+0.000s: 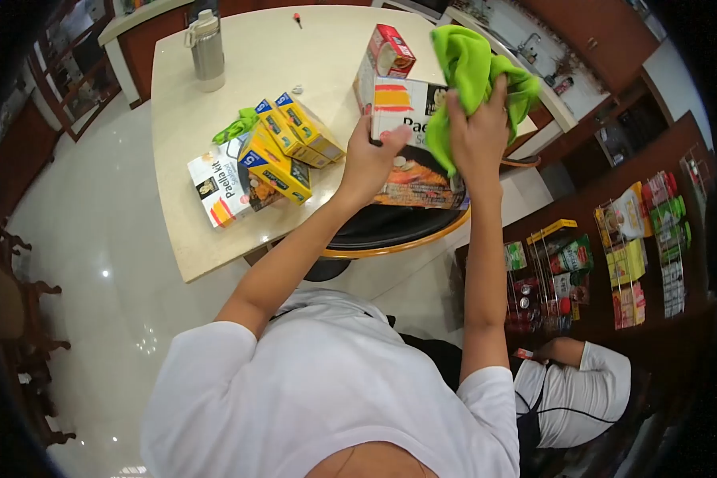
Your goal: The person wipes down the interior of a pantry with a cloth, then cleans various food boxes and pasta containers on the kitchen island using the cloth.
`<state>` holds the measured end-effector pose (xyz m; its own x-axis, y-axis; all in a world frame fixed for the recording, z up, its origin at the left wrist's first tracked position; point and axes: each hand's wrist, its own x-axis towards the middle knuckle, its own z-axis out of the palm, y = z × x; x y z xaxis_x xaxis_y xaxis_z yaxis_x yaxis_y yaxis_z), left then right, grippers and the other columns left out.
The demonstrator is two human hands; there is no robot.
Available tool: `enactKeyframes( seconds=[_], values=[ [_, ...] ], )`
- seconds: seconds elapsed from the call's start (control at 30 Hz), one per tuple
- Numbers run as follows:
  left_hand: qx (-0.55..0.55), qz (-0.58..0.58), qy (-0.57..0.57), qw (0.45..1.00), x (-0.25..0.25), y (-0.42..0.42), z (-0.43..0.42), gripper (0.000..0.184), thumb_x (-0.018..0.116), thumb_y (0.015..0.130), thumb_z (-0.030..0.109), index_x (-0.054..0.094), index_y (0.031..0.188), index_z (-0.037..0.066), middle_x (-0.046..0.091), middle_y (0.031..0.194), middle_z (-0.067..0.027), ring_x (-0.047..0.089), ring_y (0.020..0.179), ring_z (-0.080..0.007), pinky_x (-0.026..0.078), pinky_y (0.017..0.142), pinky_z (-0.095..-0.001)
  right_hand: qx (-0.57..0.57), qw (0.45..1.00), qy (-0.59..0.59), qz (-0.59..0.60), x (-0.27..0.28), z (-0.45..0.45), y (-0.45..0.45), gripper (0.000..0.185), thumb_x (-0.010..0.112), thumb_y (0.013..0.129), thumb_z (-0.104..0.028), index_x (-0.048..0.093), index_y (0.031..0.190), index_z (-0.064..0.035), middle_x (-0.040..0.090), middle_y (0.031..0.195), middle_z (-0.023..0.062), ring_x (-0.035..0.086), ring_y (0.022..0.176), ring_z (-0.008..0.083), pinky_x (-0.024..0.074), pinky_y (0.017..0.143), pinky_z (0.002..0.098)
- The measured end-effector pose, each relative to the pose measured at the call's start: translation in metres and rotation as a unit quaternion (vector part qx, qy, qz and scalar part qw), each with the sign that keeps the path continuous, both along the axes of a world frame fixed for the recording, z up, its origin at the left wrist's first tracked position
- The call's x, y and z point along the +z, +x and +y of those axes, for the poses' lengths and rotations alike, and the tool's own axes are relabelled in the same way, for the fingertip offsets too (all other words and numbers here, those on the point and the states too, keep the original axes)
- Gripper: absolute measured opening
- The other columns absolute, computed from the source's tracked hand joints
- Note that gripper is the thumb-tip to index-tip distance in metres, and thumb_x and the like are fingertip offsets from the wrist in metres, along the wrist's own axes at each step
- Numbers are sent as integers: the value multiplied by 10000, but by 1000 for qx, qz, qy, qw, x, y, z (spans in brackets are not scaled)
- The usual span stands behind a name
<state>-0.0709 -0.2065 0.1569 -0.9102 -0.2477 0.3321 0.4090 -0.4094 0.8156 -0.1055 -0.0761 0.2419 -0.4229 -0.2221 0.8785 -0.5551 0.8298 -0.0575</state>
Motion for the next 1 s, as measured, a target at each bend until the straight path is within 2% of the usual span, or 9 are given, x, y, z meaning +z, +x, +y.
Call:
enactKeyframes(
  seconds=[0.17, 0.27, 0.37, 0.43, 0.53, 0.67, 0.83, 0.93, 1.0],
  values=[
    [91, -13, -252, 963, -11, -3, 1, 475, 698, 731, 252, 503, 1072, -13, 624, 870, -143, 613, 792, -254, 474, 728, -341, 66, 976, 196, 66, 3, -21, 15, 380, 463, 902, -370, 612, 975, -29, 562, 1019, 164, 507, 972, 328, 395, 826, 385],
    [136, 71, -261, 953, -2, 12, -10, 469, 724, 725, 275, 525, 1037, -13, 631, 871, -132, 619, 804, -233, 482, 716, -339, 42, 976, 17, -214, 12, 24, -11, 409, 440, 921, -392, 603, 926, -17, 604, 895, 112, 570, 839, 209, 445, 724, 320],
    [7, -19, -118, 993, -5, 8, -27, 416, 670, 807, 263, 522, 1061, -31, 623, 948, -125, 607, 862, -164, 497, 740, -288, 344, 730, -493, -324, -2, 91, -34, 450, 349, 953, -397, 557, 1068, -15, 605, 979, 126, 596, 889, 202, 490, 763, 341],
    [-59, -48, 27, 997, 11, 9, -26, 395, 650, 825, 257, 521, 1067, -27, 621, 956, -127, 606, 864, -167, 503, 757, -299, 587, 559, -471, -348, -8, 97, 5, 497, 308, 962, -414, 445, 1245, -30, 547, 1158, 149, 554, 1045, 280, 449, 896, 427],
    [-145, -112, 183, 966, 12, -3, -22, 373, 554, 888, 317, 525, 1096, 9, 620, 994, -132, 610, 893, -194, 523, 776, -345, 404, 707, -515, -267, -75, 40, 38, 539, 323, 959, -432, 369, 1311, -26, 462, 1270, 98, 495, 1103, 222, 386, 967, 342],
    [-334, -164, 297, 879, 19, -3, -13, 534, 442, 878, 537, 529, 1152, 87, 620, 1042, -106, 606, 946, -220, 519, 776, -419, 491, 632, -504, -325, -130, 27, 88, 549, 388, 944, -422, 327, 1335, -43, 426, 1292, 106, 396, 1199, 241, 289, 1029, 396],
    [-412, -131, 276, 858, 24, -4, 5, 600, 432, 870, 560, 464, 1237, 87, 588, 1074, -131, 603, 913, -212, 512, 763, -340, 159, 982, -82, -54, -97, -6, 86, 588, 611, 808, -327, 401, 1276, -40, 467, 1226, 119, 450, 1133, 273, 349, 973, 397],
    [-332, -152, 261, 894, 16, -6, 14, 655, 451, 854, 571, 425, 1282, 76, 589, 1011, -153, 601, 869, -216, 509, 757, -340, 67, 995, 58, 41, -73, -1, 76, 679, 700, 722, -271, 400, 1274, -15, 469, 1227, 144, 415, 1171, 295, 319, 994, 417],
    [-404, -114, 317, 851, -1, 1, 18, 653, 451, 855, 567, 422, 1283, 75, 588, 1011, -153, 599, 873, -218, 509, 759, -341, 352, 840, -309, -273, -74, 5, 60, 649, 653, 783, -294, 378, 1297, -8, 453, 1262, 148, 409, 1181, 286, 314, 1000, 422]
  ],
)
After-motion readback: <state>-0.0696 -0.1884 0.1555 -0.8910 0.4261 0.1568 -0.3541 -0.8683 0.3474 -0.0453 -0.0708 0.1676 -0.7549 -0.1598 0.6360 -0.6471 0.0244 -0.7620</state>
